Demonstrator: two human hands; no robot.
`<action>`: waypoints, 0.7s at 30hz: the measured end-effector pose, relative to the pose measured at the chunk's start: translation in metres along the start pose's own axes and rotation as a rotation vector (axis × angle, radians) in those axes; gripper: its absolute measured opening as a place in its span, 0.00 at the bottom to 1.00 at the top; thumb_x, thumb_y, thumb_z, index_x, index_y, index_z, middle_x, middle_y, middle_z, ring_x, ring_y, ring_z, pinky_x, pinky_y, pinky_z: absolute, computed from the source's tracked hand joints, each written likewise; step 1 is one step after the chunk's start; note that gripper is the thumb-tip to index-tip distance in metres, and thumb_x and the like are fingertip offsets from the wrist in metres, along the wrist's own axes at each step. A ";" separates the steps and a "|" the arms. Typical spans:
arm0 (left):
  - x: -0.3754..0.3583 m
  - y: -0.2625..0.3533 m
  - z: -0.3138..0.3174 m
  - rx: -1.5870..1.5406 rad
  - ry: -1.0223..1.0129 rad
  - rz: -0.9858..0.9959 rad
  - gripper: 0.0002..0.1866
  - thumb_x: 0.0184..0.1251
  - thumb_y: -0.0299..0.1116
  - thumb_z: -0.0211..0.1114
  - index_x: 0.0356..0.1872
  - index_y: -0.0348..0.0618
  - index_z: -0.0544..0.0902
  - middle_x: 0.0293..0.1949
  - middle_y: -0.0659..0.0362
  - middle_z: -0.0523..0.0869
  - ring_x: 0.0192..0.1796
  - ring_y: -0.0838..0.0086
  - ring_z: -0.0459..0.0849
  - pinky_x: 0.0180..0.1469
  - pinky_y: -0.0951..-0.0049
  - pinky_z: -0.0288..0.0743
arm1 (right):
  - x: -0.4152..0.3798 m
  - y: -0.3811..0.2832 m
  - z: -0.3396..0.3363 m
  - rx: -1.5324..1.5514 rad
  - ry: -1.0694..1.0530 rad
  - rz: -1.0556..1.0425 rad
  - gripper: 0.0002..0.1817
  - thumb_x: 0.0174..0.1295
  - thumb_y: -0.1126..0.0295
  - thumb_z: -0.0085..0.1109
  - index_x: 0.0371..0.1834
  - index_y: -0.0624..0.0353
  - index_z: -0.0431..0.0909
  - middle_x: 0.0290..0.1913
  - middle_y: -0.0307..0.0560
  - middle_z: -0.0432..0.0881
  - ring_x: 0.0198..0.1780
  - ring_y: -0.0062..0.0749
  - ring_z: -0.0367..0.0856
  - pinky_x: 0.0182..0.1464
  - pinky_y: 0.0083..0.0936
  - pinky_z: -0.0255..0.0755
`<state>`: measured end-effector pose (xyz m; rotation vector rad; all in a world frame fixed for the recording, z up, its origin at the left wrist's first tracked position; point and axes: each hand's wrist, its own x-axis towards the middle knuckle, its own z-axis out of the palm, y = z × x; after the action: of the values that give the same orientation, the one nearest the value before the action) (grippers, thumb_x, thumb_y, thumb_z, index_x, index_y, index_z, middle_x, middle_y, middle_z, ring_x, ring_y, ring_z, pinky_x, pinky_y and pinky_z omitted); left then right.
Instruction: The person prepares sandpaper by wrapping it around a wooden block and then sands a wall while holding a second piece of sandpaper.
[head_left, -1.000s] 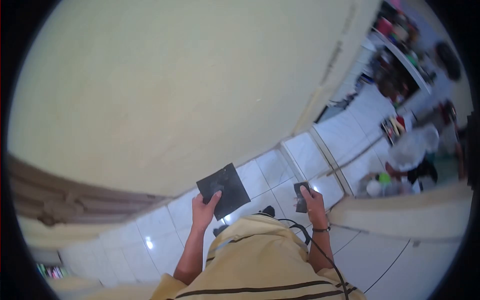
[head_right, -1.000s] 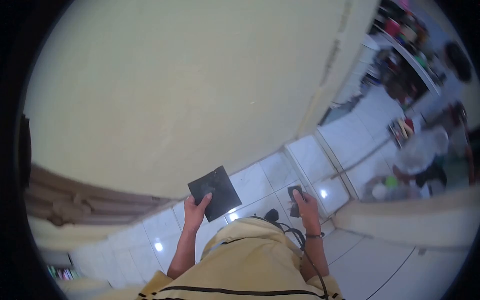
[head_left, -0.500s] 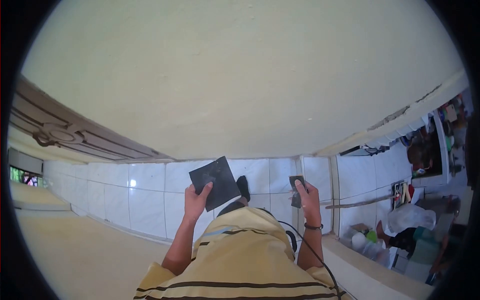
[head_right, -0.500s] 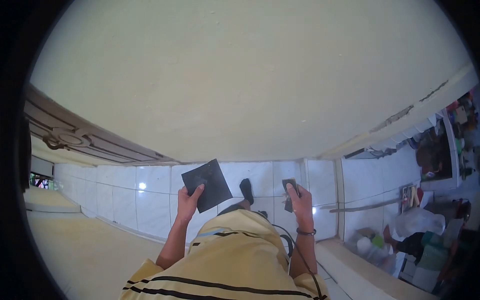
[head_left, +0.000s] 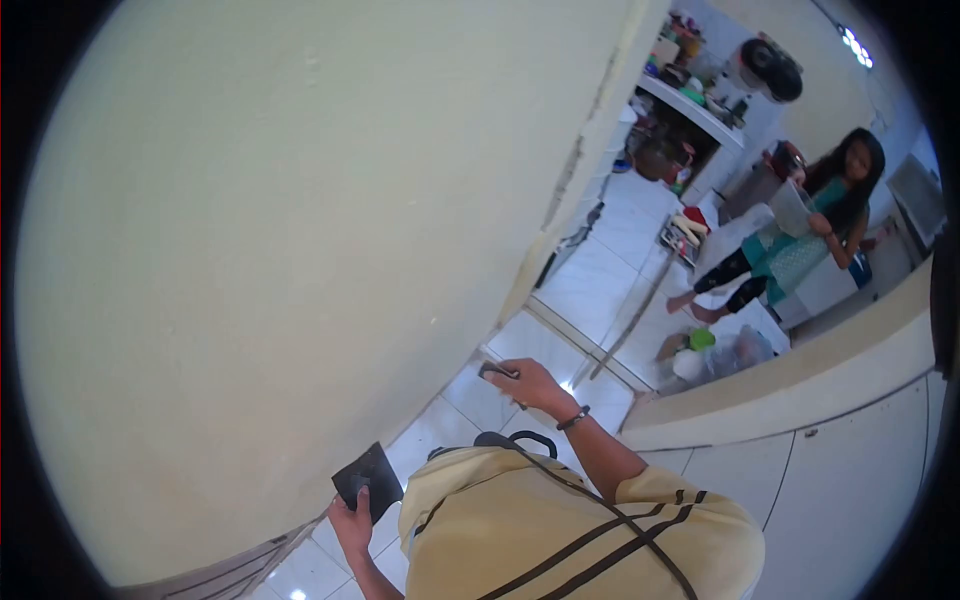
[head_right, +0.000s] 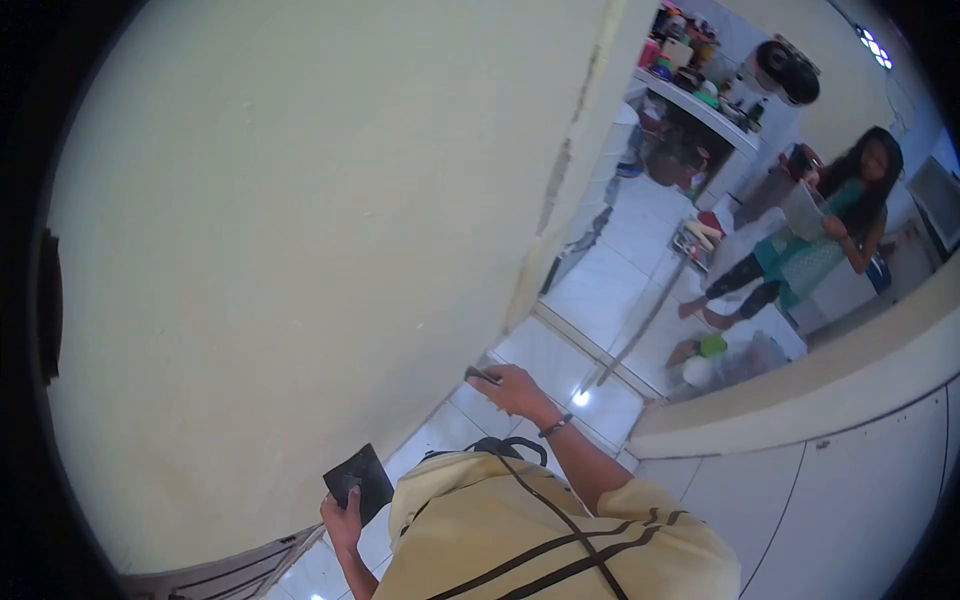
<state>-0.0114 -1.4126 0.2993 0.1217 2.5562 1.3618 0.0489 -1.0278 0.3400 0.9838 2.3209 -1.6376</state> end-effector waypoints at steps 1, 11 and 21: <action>0.002 -0.001 0.001 0.003 0.001 0.024 0.11 0.63 0.30 0.64 0.41 0.34 0.85 0.36 0.51 0.89 0.39 0.67 0.86 0.47 0.67 0.77 | 0.007 0.007 0.003 -0.019 -0.010 0.030 0.26 0.63 0.48 0.62 0.51 0.61 0.83 0.27 0.41 0.81 0.23 0.22 0.78 0.24 0.22 0.72; -0.033 -0.020 0.015 -0.055 0.361 -0.152 0.17 0.63 0.34 0.64 0.51 0.39 0.81 0.48 0.44 0.83 0.50 0.48 0.81 0.51 0.59 0.76 | 0.127 0.091 0.009 -0.735 -0.283 -0.120 0.31 0.65 0.42 0.50 0.30 0.64 0.84 0.22 0.57 0.83 0.27 0.50 0.84 0.32 0.41 0.77; 0.019 -0.050 0.124 -0.458 1.165 -0.545 0.16 0.66 0.41 0.66 0.44 0.37 0.85 0.35 0.49 0.88 0.36 0.60 0.86 0.42 0.64 0.77 | 0.327 0.180 0.065 -1.186 -0.860 -0.245 0.26 0.70 0.50 0.41 0.37 0.58 0.85 0.27 0.56 0.86 0.29 0.43 0.87 0.34 0.38 0.79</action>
<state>0.0032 -1.3372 0.1882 -1.7517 2.4733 2.0327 -0.1174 -0.9097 0.0206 -0.2328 2.1371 -0.2942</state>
